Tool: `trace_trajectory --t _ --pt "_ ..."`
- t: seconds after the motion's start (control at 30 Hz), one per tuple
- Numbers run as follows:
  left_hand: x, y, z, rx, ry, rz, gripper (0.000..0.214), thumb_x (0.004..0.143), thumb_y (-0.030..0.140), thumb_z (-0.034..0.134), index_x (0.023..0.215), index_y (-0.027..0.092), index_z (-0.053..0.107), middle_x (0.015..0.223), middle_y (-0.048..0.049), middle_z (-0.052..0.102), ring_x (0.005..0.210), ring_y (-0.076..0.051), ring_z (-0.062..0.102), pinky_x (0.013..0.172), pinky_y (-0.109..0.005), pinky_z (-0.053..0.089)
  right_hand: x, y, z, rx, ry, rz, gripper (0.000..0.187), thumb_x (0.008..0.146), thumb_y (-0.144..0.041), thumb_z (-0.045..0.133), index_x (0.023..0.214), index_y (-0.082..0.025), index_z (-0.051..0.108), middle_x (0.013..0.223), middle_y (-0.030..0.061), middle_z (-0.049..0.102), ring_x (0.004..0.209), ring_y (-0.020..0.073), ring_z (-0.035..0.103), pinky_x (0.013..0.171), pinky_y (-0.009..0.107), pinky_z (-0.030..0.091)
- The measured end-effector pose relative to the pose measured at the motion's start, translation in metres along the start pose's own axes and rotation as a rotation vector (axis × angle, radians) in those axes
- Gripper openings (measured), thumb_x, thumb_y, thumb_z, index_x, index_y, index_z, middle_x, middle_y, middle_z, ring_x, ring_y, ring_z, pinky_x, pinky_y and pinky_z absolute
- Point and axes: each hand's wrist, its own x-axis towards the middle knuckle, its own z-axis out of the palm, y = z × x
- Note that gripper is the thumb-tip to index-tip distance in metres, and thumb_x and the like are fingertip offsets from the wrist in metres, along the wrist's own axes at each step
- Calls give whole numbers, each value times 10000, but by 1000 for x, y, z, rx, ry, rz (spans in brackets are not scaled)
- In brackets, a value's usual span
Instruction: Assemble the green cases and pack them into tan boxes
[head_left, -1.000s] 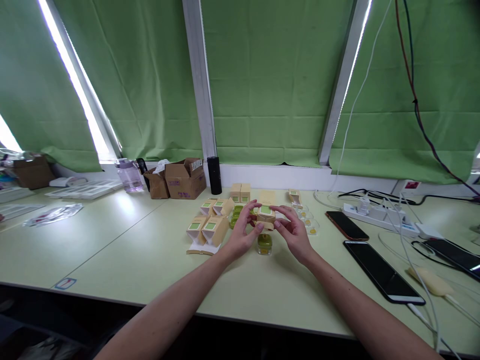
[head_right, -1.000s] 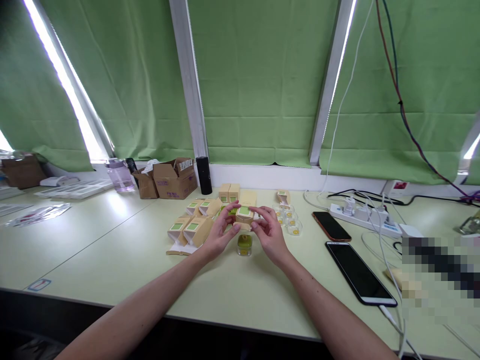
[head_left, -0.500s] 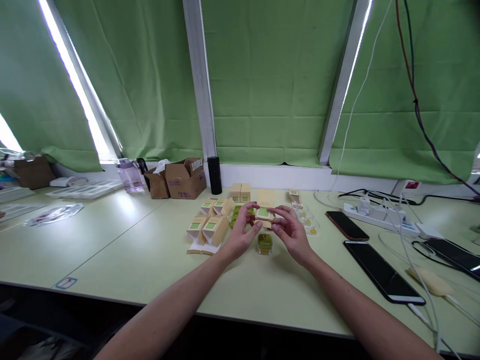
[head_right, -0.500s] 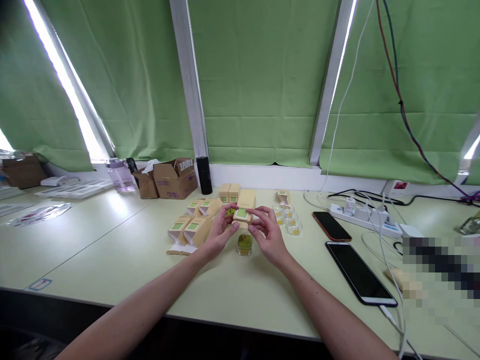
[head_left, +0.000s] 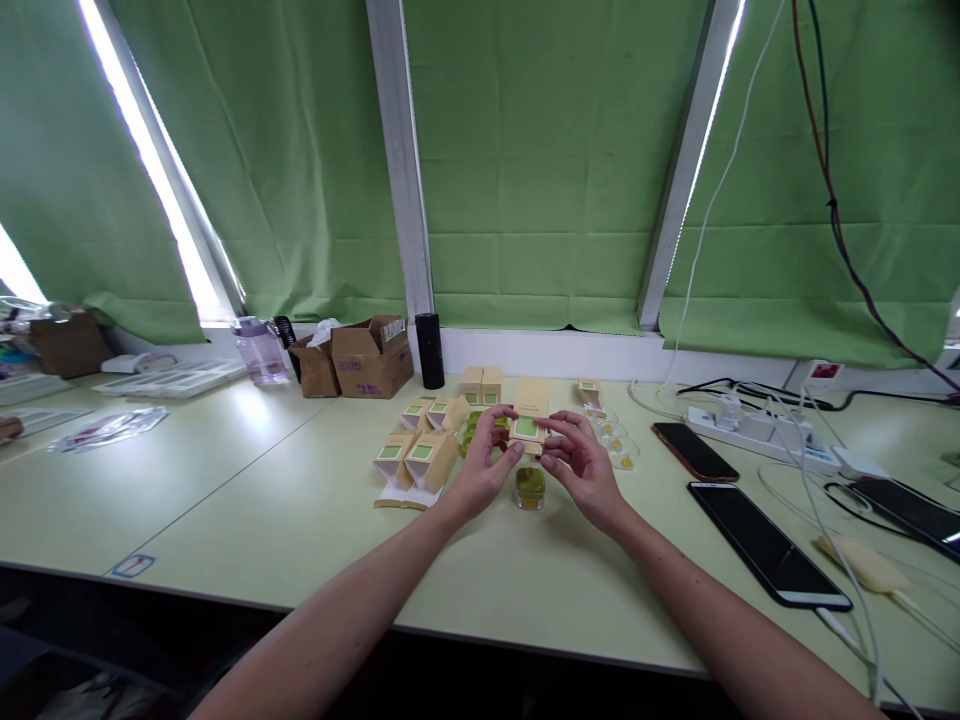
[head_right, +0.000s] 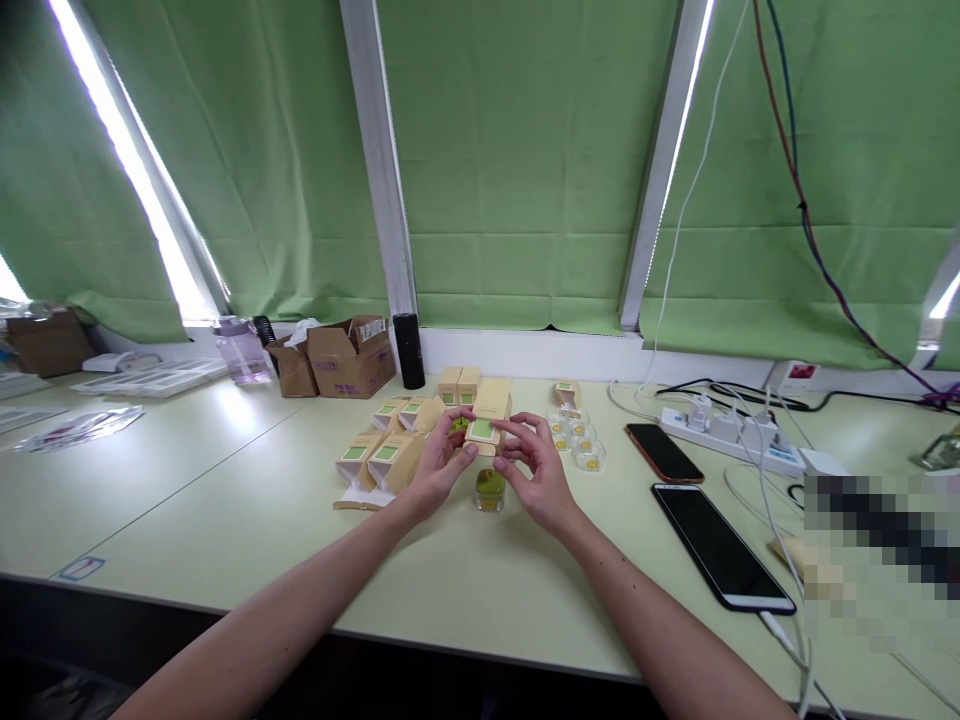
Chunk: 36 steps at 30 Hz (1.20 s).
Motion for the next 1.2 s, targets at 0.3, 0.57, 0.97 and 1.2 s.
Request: trace_trajectory --t 0.3,0.57,0.97,1.2 --pt "0 4 1 5 4 -3 455 973 514 712 1305 260 531 1478 -119 504 1062 -206 630 966 -358 522 0 2 0 -27 12 -21 410 941 -456 813 1334 -377 728 1377 62 445 936 158 739 985 422 651" --pt "0 8 1 12 3 5 416 975 467 708 1284 254 529 1457 -118 504 1040 -201 637 942 -358 528 -1 4 0 -44 7 -27 414 947 -452 805 1342 -362 723 1382 66 443 927 151 730 978 418 655" --pt "-1 7 1 126 -10 97 427 1029 513 651 1345 252 533 1444 -140 513 1071 -218 646 950 -384 546 2 2 2 -20 48 -28 375 953 -473 797 1306 -359 741 1359 66 461 898 150 742 930 415 675" --pt "0 3 -2 203 -17 170 424 998 385 712 1391 274 598 1543 -156 474 1435 -329 506 1060 -430 527 2 3 2 -20 53 -31 372 964 -468 785 1315 -356 736 1370 67 460 915 152 744 947 410 670"
